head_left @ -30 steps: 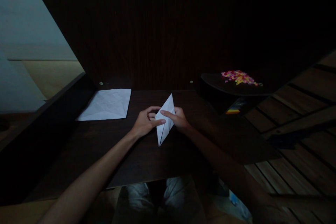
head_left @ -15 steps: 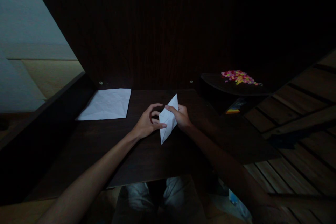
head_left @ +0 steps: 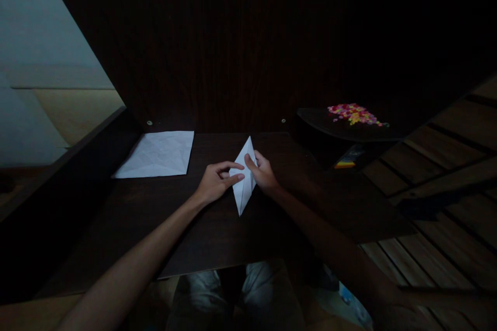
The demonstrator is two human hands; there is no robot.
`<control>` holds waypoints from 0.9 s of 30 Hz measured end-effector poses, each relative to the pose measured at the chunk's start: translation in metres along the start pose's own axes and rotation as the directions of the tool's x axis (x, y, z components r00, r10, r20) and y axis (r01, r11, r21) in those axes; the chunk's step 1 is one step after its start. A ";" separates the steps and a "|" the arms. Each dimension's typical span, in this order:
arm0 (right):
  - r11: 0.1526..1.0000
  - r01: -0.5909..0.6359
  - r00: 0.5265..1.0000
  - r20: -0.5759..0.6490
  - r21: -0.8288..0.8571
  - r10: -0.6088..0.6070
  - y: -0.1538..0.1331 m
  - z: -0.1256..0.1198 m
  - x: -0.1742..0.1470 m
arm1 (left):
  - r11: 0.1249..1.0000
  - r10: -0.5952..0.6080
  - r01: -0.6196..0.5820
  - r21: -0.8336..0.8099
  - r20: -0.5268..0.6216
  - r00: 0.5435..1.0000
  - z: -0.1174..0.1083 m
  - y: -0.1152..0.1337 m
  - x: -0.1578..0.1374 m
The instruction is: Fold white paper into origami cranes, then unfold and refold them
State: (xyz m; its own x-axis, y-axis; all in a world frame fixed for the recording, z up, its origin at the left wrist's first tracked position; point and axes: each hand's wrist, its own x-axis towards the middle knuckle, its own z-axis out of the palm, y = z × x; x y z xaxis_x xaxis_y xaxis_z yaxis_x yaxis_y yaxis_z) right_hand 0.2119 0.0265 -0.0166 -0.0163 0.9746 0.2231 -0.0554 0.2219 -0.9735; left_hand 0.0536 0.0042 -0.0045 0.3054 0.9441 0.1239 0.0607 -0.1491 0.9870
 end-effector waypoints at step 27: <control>1.000 0.030 1.000 -0.001 0.009 -0.030 -0.007 -0.001 -0.002 | 0.964 0.261 -0.236 0.122 -0.277 0.925 -0.002 0.001 0.005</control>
State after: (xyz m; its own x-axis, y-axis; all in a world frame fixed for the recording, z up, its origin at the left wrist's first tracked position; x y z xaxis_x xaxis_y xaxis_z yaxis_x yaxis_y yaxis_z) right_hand 0.2134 0.0230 -0.0104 -0.0140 0.9677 0.2517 -0.0644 0.2504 -0.9660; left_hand 0.0531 0.0092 -0.0022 0.0346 0.9154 0.4010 0.1028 -0.4024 0.9097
